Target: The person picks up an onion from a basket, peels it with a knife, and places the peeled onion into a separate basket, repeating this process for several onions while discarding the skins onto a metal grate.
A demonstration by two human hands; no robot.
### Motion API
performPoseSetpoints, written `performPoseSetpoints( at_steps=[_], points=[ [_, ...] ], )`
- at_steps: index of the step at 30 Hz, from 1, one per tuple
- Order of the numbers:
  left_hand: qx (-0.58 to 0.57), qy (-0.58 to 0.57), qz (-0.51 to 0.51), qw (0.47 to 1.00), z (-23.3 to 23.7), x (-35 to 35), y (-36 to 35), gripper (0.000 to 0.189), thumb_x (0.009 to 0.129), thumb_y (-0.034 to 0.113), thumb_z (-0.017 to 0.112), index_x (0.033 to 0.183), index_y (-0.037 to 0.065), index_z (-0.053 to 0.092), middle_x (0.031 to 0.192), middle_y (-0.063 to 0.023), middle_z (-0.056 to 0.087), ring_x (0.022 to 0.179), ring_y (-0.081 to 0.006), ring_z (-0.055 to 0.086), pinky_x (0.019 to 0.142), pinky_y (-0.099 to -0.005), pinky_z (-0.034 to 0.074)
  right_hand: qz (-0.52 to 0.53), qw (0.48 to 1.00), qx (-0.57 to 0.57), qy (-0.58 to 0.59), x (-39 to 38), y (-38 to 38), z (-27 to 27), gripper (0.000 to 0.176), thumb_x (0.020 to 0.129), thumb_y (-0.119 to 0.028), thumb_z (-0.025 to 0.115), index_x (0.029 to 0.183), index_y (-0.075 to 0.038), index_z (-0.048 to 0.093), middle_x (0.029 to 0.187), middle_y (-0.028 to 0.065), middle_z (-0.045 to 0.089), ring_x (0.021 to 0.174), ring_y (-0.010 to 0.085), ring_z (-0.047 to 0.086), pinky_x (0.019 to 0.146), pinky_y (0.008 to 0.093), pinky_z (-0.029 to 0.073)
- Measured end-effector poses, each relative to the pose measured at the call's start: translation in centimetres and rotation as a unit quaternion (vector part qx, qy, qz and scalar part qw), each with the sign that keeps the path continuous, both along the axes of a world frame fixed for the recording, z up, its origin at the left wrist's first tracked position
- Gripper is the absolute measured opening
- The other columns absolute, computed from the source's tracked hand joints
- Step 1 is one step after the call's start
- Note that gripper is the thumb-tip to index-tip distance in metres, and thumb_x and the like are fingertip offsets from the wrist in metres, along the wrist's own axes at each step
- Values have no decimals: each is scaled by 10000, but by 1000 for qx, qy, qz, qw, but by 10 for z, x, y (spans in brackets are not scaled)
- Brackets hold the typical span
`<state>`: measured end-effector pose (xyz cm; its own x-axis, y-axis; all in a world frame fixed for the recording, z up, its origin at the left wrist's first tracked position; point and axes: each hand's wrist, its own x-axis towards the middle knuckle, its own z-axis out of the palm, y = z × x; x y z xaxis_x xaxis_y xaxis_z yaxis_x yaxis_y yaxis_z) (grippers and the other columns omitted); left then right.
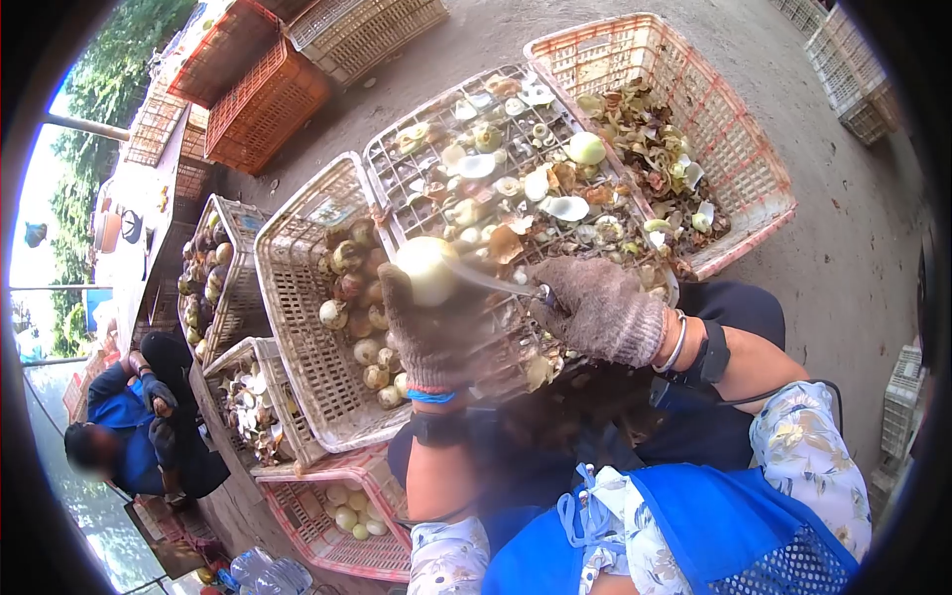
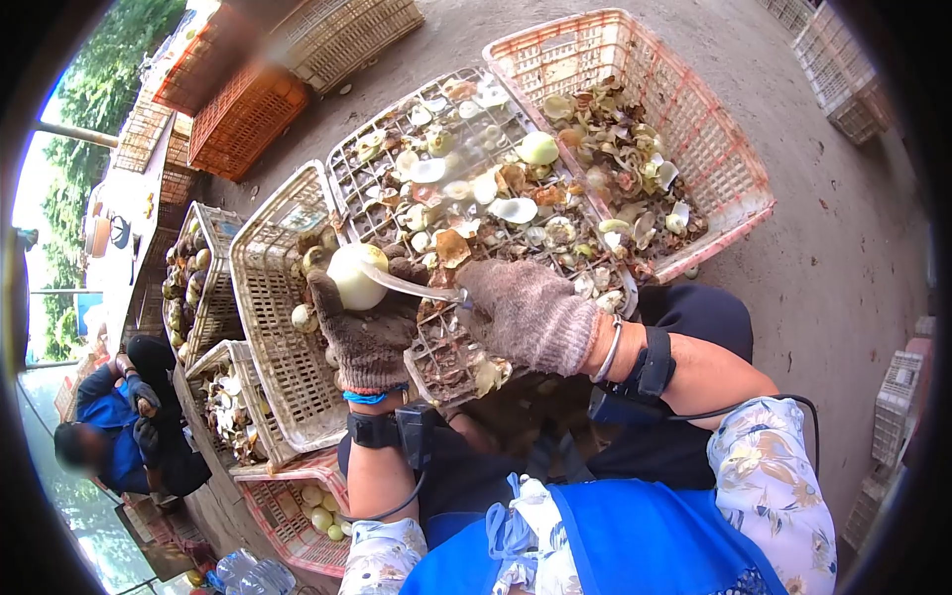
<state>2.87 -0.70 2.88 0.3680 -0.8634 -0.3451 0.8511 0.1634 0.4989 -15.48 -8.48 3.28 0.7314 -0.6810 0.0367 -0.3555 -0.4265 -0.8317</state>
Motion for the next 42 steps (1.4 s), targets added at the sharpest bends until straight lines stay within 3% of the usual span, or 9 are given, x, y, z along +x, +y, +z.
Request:
performPoseSetpoints(
  at_steps=[4,13,21,23,26,27,34,38,42],
  points=[
    [13,37,-13,999,2,1,2,606,870,614,602,1115,60,604,1011,-107,657,934,-263,631,885,-417,502,47,986,-160,28,0,-4,-14,329,812,-145,686,1122,-68,605,916,156,646,796,351,656,675,425,539],
    [35,4,19,999,-9,6,1,636,862,615,601,1134,39,594,979,-165,674,882,-310,656,846,-468,533,54,965,-239,92,5,-5,0,201,792,-132,605,956,-17,587,799,168,606,758,348,642,632,450,520],
    [1,32,-6,999,-4,-6,2,500,894,468,614,1137,31,587,1018,-171,650,927,-320,641,860,-450,535,-79,995,44,-46,17,-21,11,310,825,-209,711,1059,-21,632,825,148,674,755,331,669,686,402,540],
    [93,-471,-48,876,-21,-7,3,536,837,400,701,1194,23,567,1120,-166,634,1011,-316,630,935,-502,509,-30,984,119,-128,16,-20,13,424,782,-191,765,1150,-30,631,984,154,665,852,297,660,773,353,533],
    [45,-367,-124,921,-24,-10,6,523,841,322,690,1242,19,544,1174,-154,608,1105,-309,587,961,-486,496,42,982,98,-156,15,-29,11,417,772,-172,769,1153,-48,654,1009,161,663,870,297,653,794,355,528],
    [25,-159,-134,978,-13,-13,7,522,840,292,688,1256,16,536,1174,-141,606,1117,-304,581,975,-472,489,39,982,98,-155,13,-30,8,417,772,-172,769,1153,-48,654,1009,161,663,870,297,653,794,355,528],
    [121,-486,-208,840,-4,-17,5,508,807,277,693,1218,7,566,1096,-128,633,1025,-286,627,898,-440,528,83,987,-47,-128,9,-32,6,160,720,-124,695,840,-38,633,767,169,615,759,369,623,671,421,506],
    [98,-283,-173,938,-11,-27,2,507,812,298,675,1211,4,573,1072,-124,644,990,-273,640,866,-418,537,12,993,-39,-108,10,-35,-11,139,743,-120,672,858,-44,655,752,161,644,723,331,649,656,407,516],
    [61,-225,-180,956,-6,-28,0,528,813,336,661,1210,0,571,1071,-116,641,982,-247,637,838,-392,544,-1,970,221,-105,7,-43,-7,218,773,-183,679,917,-19,677,750,153,688,701,191,658,658,366,522]
  ],
)
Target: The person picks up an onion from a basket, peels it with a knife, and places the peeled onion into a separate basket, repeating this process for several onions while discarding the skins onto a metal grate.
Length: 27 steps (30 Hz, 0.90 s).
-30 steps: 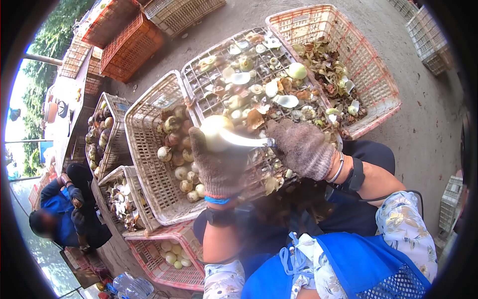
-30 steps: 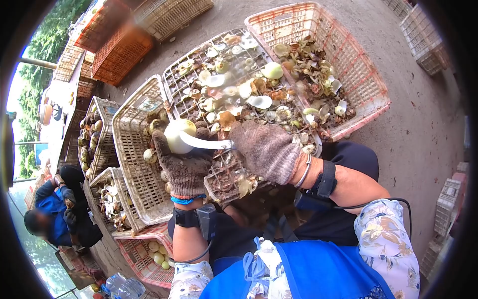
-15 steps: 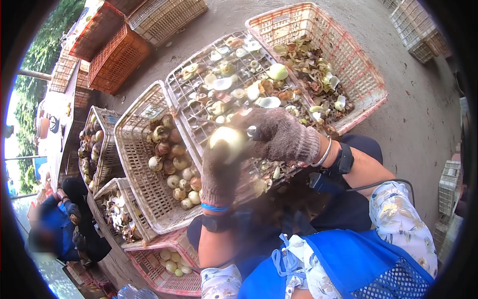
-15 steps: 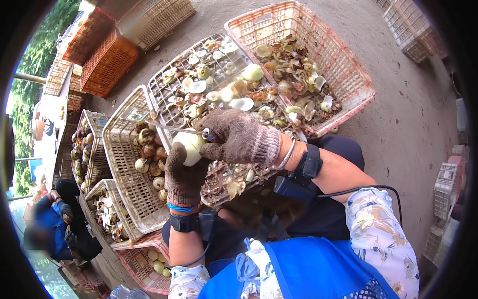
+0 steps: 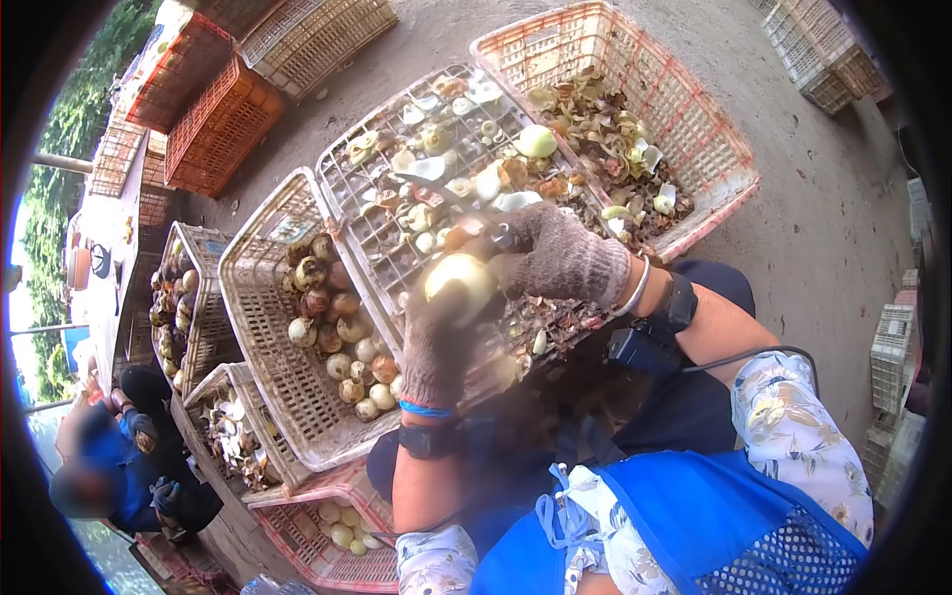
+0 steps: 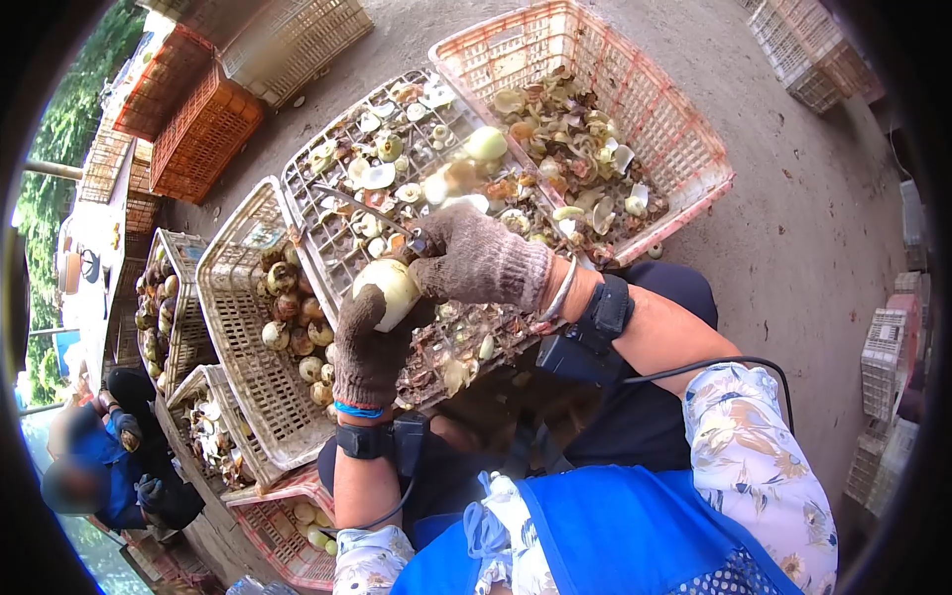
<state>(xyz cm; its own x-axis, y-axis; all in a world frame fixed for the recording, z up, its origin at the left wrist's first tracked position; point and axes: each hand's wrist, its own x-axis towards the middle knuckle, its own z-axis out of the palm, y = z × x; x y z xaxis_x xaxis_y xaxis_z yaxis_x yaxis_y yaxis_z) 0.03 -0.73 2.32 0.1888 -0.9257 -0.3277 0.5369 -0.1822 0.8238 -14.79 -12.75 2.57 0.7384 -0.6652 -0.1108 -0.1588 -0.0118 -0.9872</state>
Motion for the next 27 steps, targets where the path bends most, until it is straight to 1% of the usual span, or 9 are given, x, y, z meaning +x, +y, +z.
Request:
performPoseSetpoints(
  at_steps=[2,4,10,14,18,22,24,26,27],
  points=[
    [-6,15,5,1000,5,1,-1,542,809,350,665,1210,-1,571,1069,-111,640,979,-236,636,836,-382,544,44,996,-84,9,-2,-2,3,271,769,-229,690,933,-13,676,781,169,691,720,218,669,677,365,528],
    [18,-142,-46,989,13,2,-3,557,774,336,711,1205,9,577,1070,-84,634,967,-198,627,841,-339,535,53,993,-101,25,-3,-2,11,317,762,-271,706,952,-18,682,826,186,698,752,249,684,704,366,534],
    [10,-259,-66,964,9,-4,0,550,720,242,763,1190,17,588,1075,-53,626,956,-151,599,827,-290,516,59,975,-167,134,4,0,-7,325,749,-287,720,936,-24,676,866,208,689,855,360,685,758,404,547],
    [-8,-160,-31,987,16,-9,0,601,720,323,762,1210,27,578,1067,-66,616,942,-172,602,825,-283,513,49,995,19,79,2,-6,-29,283,760,-244,705,907,-6,661,804,194,676,777,319,683,735,394,550],
    [-5,-114,33,993,4,-9,-3,677,772,354,731,1307,30,474,1113,-100,564,989,-199,597,847,-369,554,-42,981,-80,172,5,-1,2,232,787,-175,658,933,5,646,803,198,664,770,304,669,722,388,535],
    [1,-120,67,990,-4,-5,-3,618,819,303,706,1320,36,463,1133,-107,577,1007,-234,611,829,-418,572,-46,992,-114,39,-1,13,18,220,794,-159,644,955,-9,643,783,200,657,731,309,652,689,387,526],
    [2,-3,87,996,-23,5,3,594,814,296,708,1306,38,497,1164,-141,615,1059,-293,620,905,-476,542,-126,985,-116,-12,1,-3,-10,181,816,-116,619,963,-14,652,742,210,645,691,324,661,647,379,534],
    [-36,-238,52,969,-24,5,3,580,807,282,695,1301,37,516,1215,-182,620,1120,-345,606,1004,-531,473,-170,906,-365,127,-11,-29,8,157,844,-119,607,955,-19,658,733,194,644,699,318,665,646,388,537],
    [-33,-368,5,929,-22,10,4,589,802,281,685,1307,31,512,1258,-198,602,1164,-362,584,1064,-552,412,-178,854,-455,177,-11,-34,11,353,836,-143,716,1148,-3,628,752,135,644,679,171,648,609,321,531]
  ],
)
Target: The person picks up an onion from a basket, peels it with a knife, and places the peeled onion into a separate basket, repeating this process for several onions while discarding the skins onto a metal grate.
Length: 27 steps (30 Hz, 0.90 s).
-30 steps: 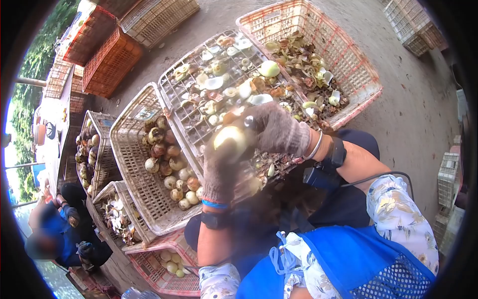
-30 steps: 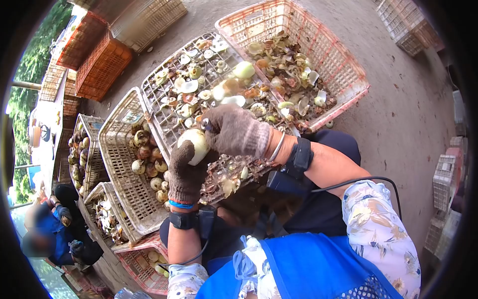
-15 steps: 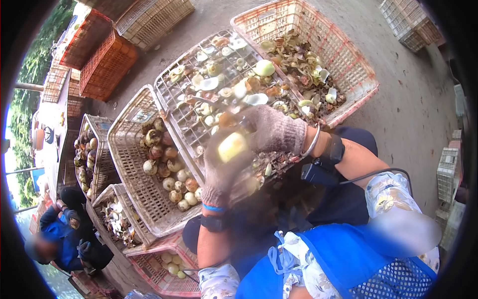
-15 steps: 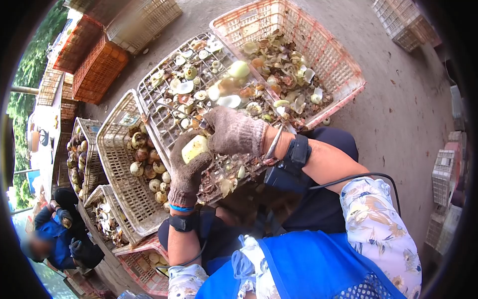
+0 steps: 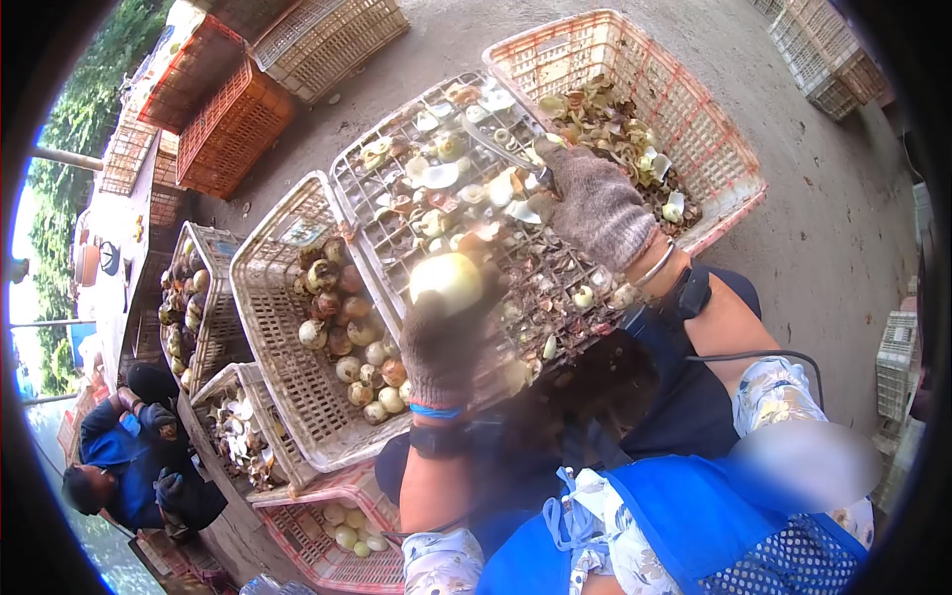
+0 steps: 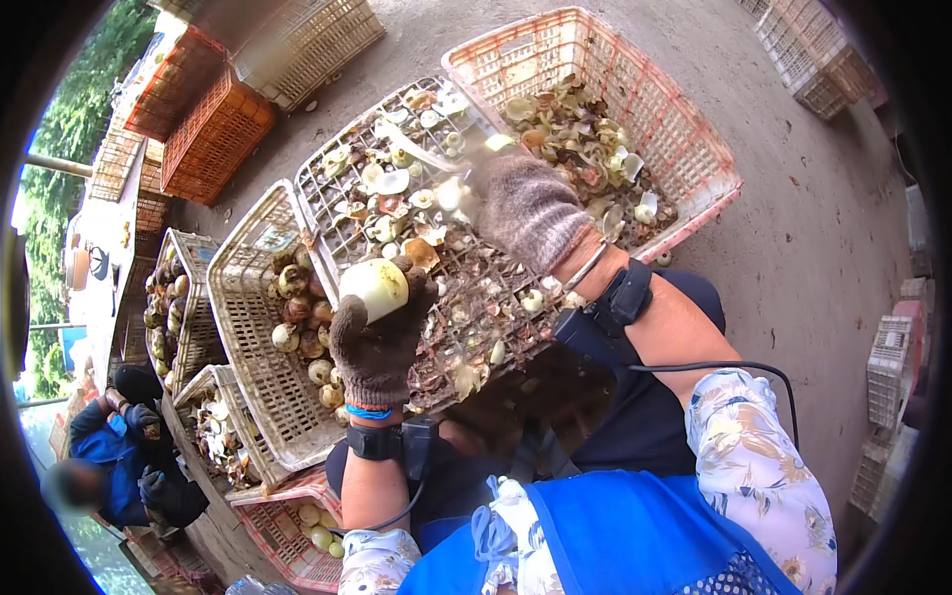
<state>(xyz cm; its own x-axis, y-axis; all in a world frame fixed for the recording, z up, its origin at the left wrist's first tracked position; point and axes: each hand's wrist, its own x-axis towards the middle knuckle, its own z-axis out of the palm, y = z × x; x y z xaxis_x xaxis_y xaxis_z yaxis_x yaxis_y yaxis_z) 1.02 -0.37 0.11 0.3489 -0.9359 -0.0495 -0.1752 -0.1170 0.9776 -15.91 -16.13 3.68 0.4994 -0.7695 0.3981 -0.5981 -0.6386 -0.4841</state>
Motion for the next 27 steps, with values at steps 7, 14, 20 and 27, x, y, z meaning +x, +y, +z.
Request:
performPoseSetpoints(
  at_steps=[7,14,20,27],
  points=[
    [105,-267,12,958,21,-15,-1,500,758,222,683,1205,20,584,1133,-139,643,1044,-274,621,946,-443,490,189,875,327,-303,22,56,-13,303,874,-239,685,1060,-7,625,853,148,696,781,231,686,667,372,532],
    [-93,-158,-34,982,-21,-13,12,529,758,193,623,1250,13,552,1191,-104,617,1098,-247,580,998,-394,443,29,858,418,-297,27,67,-14,196,896,-190,635,952,-2,630,729,75,653,663,112,581,638,299,502],
    [-89,241,36,966,12,-25,-14,551,851,212,655,1338,13,488,1270,-122,579,1138,-261,571,982,-351,471,45,885,307,-347,24,57,-13,185,863,-158,661,976,-11,646,787,136,669,707,177,656,645,326,529],
    [-18,239,91,967,3,-23,-20,441,887,169,648,1284,28,516,1223,-138,600,1145,-277,578,989,-408,491,135,931,142,-307,18,48,-11,255,800,-89,700,1037,-18,638,885,179,684,770,312,694,669,370,551]
  ],
)
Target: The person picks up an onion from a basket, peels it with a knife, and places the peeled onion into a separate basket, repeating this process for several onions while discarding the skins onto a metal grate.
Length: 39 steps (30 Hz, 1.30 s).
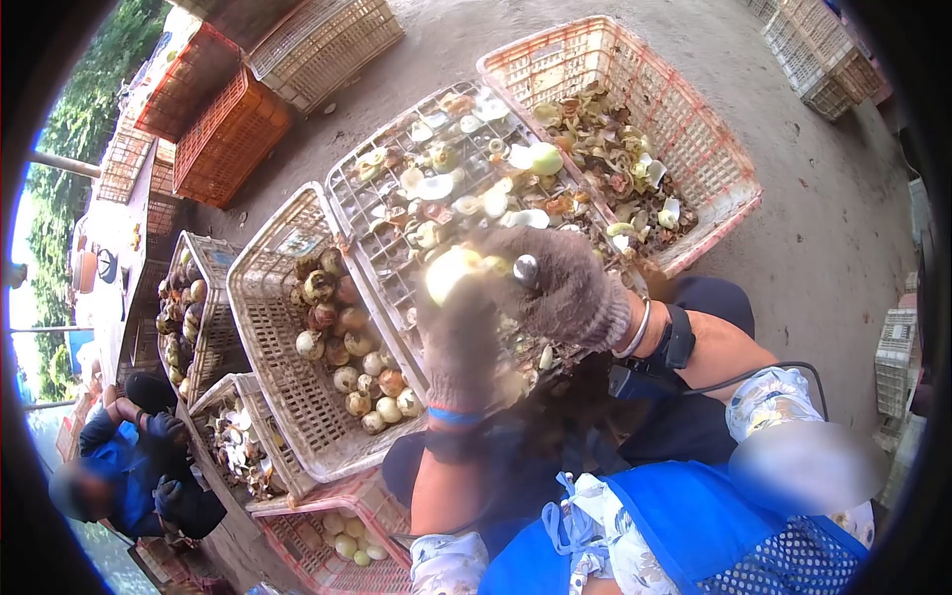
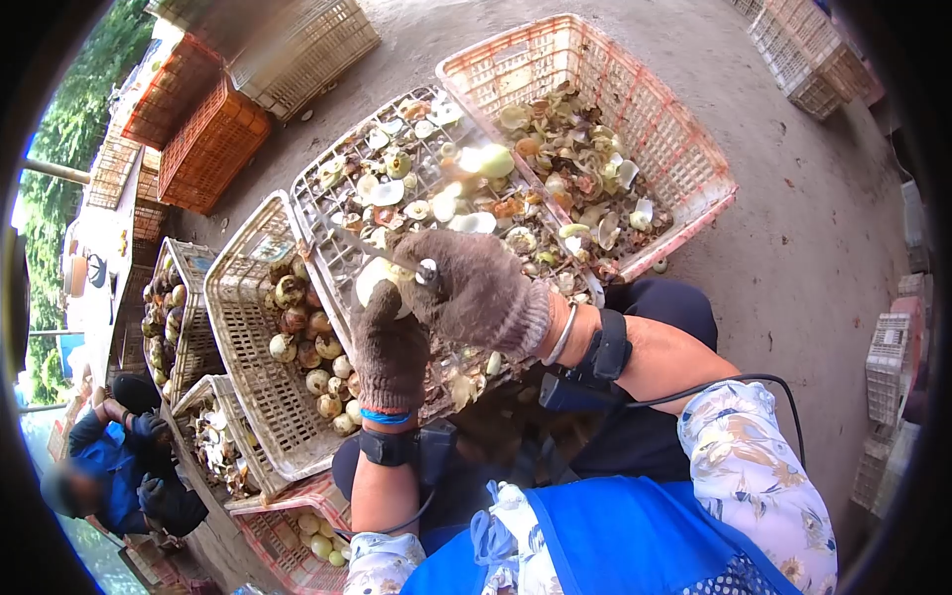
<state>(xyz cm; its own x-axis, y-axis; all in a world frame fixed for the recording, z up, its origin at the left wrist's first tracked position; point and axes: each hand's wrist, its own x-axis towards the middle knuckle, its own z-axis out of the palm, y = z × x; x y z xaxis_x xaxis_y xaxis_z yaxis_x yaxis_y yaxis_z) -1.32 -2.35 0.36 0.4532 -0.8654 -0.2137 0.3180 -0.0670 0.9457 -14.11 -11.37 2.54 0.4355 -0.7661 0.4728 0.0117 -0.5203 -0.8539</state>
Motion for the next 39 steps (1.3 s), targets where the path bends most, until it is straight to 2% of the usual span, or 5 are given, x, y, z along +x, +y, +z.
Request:
performPoseSetpoints(
  at_steps=[6,14,16,25,39],
  points=[
    [-11,-275,-61,959,6,4,0,571,784,234,698,1281,13,526,1231,-175,610,1194,-366,561,1047,-529,442,-158,974,-2,164,-16,-46,16,243,865,-91,691,1075,10,625,964,161,683,842,153,658,712,297,552],
    [-17,13,-32,999,-14,8,3,531,803,181,653,1278,-16,519,1212,-194,608,1165,-357,568,1063,-509,427,130,987,89,21,0,-6,2,517,834,-374,745,1152,13,617,976,214,654,929,283,663,778,399,538],
    [-95,400,19,912,-26,12,2,472,815,135,635,1254,-11,539,1209,-172,610,1132,-316,582,1040,-467,448,119,989,51,75,-1,-5,1,451,835,-313,740,1118,16,620,962,216,657,907,293,666,770,400,536],
    [-95,-75,-39,992,-4,3,-7,530,790,96,670,1284,2,501,1189,-136,589,1122,-266,578,989,-370,483,69,989,91,96,1,-8,-9,237,791,-109,659,1007,-16,630,791,201,653,765,376,657,672,399,533],
    [-83,134,30,987,30,-1,-4,307,856,-33,563,1162,-40,550,959,-123,648,886,-176,648,758,-276,552,-130,978,-49,154,-14,-52,24,466,845,-220,753,1214,15,594,1114,174,668,982,186,644,831,343,549]
  ],
)
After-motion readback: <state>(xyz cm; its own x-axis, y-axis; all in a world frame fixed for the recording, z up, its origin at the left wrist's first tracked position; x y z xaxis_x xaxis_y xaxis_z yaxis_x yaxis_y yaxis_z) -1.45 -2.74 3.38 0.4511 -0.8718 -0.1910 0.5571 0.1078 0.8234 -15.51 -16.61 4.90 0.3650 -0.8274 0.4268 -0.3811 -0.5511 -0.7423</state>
